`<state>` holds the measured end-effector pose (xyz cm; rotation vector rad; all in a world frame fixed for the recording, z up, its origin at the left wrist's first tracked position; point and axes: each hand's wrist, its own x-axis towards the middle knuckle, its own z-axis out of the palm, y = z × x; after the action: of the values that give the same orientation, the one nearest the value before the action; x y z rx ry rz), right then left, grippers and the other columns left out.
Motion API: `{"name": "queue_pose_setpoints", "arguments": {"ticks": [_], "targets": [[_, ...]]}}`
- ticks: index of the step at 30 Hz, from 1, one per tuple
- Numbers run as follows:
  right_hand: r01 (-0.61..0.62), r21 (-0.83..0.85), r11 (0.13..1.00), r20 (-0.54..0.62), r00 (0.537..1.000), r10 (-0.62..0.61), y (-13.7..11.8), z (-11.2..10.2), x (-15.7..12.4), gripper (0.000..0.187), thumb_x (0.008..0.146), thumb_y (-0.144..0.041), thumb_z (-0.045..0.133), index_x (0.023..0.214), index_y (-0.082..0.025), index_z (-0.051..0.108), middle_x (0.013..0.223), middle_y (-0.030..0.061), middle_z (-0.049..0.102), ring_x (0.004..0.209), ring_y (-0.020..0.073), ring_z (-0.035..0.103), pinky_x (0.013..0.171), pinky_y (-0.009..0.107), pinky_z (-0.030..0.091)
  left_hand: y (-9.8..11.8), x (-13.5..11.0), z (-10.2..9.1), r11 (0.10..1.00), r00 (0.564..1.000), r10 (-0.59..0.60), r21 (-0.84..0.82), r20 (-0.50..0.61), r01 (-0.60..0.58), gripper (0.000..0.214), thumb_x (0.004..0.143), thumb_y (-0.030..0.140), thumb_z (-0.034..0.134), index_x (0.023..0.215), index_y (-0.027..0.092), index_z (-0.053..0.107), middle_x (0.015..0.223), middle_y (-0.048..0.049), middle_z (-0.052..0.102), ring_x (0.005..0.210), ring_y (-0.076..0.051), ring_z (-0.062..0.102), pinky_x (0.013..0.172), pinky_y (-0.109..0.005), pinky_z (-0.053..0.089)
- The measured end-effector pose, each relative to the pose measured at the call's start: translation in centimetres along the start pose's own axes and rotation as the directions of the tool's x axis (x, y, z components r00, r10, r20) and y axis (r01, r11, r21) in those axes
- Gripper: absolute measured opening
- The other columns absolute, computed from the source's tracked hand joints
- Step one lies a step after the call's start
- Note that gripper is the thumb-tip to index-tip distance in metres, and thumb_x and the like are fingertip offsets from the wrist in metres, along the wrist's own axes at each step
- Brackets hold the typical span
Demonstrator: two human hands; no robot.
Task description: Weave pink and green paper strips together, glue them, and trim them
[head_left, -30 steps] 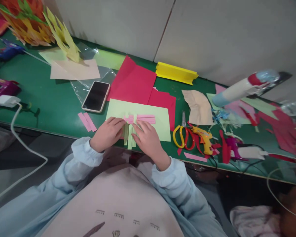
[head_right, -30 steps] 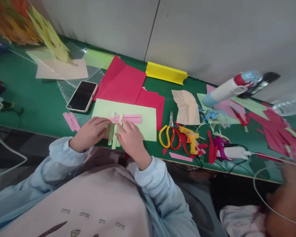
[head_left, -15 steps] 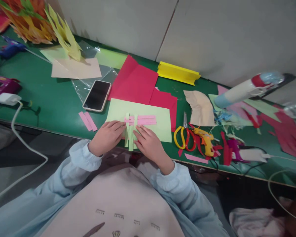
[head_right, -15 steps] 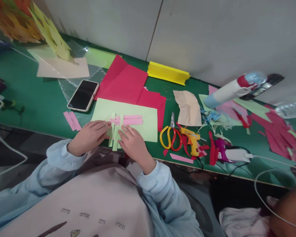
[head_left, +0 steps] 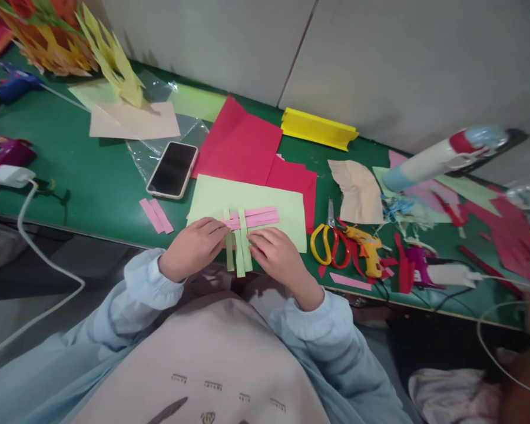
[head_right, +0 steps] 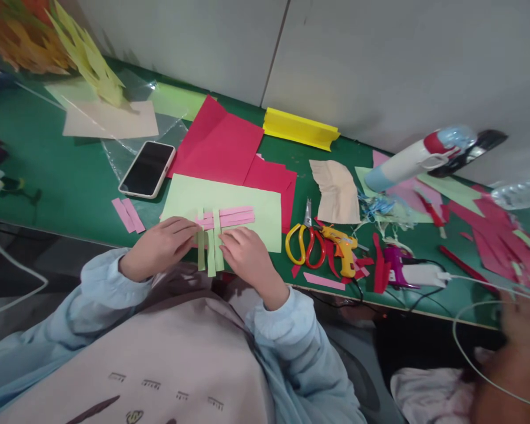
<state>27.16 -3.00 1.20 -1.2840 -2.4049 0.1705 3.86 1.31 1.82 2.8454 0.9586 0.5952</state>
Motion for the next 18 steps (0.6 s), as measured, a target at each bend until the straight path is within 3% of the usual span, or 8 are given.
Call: {"name": "queue_pose_setpoints", "arguments": {"ticks": [4, 8, 11, 14, 18], "targets": [[-0.041, 0.009, 0.999, 0.008, 0.999, 0.041, 0.0, -0.3, 0.9, 0.024, 0.096, -0.025, 0.049, 0.109, -0.014, 0.067, 0.105, 0.0103, 0.069, 0.099, 0.0237, 0.058, 0.089, 0.039, 0.048, 0.7, -0.3, 0.0, 1.0, 1.0, 0.009, 0.011, -0.011, -0.009, 0.026, 0.091, 0.011, 0.047, 0.11, 0.01, 0.065, 0.104, -0.0111, 0.07, 0.098, -0.025, 0.064, 0.086, -0.041, 0.056], [-0.051, -0.008, 0.999, 0.018, 0.999, 0.052, -0.8, -0.4, 1.8, 0.022, 0.096, -0.027, 0.05, 0.104, -0.015, 0.068, 0.099, 0.0095, 0.067, 0.095, 0.0231, 0.055, 0.085, 0.037, 0.045, 0.9, -0.7, -0.3, 0.999, 0.999, -0.033, 0.006, -0.002, 0.033, 0.026, 0.087, 0.006, 0.045, 0.095, 0.014, 0.068, 0.094, -0.0082, 0.071, 0.089, -0.023, 0.065, 0.078, -0.038, 0.057], [0.024, -0.052, 0.998, 0.087, 0.996, -0.019, -2.1, -0.3, 2.1, 0.024, 0.095, -0.034, 0.053, 0.093, -0.015, 0.068, 0.086, 0.0083, 0.063, 0.086, 0.0226, 0.053, 0.078, 0.036, 0.042, 0.0, -0.8, -0.3, 0.991, 0.992, -0.125, 0.035, -0.032, 0.126, 0.027, 0.082, 0.003, 0.046, 0.094, 0.014, 0.068, 0.093, -0.0095, 0.071, 0.087, -0.024, 0.064, 0.078, -0.039, 0.056], [0.13, -0.113, 0.985, 0.171, 0.979, -0.11, -3.5, 0.0, 1.8, 0.034, 0.089, -0.046, 0.06, 0.099, -0.015, 0.067, 0.088, 0.0087, 0.061, 0.085, 0.0241, 0.051, 0.07, 0.037, 0.039, -1.1, -0.8, -0.1, 0.988, 0.988, -0.149, 0.043, -0.051, 0.151, 0.03, 0.082, 0.003, 0.047, 0.102, 0.011, 0.068, 0.097, -0.0116, 0.07, 0.09, -0.025, 0.063, 0.082, -0.041, 0.055], [0.2, -0.227, 0.953, 0.204, 0.967, -0.154, -4.4, 1.0, 1.0, 0.027, 0.094, -0.032, 0.056, 0.112, -0.013, 0.062, 0.097, 0.0102, 0.062, 0.087, 0.0232, 0.051, 0.07, 0.037, 0.036, -1.7, -0.6, 0.3, 0.996, 0.996, -0.089, 0.019, -0.008, 0.089, 0.032, 0.084, 0.003, 0.046, 0.103, 0.013, 0.07, 0.096, -0.0107, 0.068, 0.091, -0.025, 0.061, 0.083, -0.04, 0.054]]}}
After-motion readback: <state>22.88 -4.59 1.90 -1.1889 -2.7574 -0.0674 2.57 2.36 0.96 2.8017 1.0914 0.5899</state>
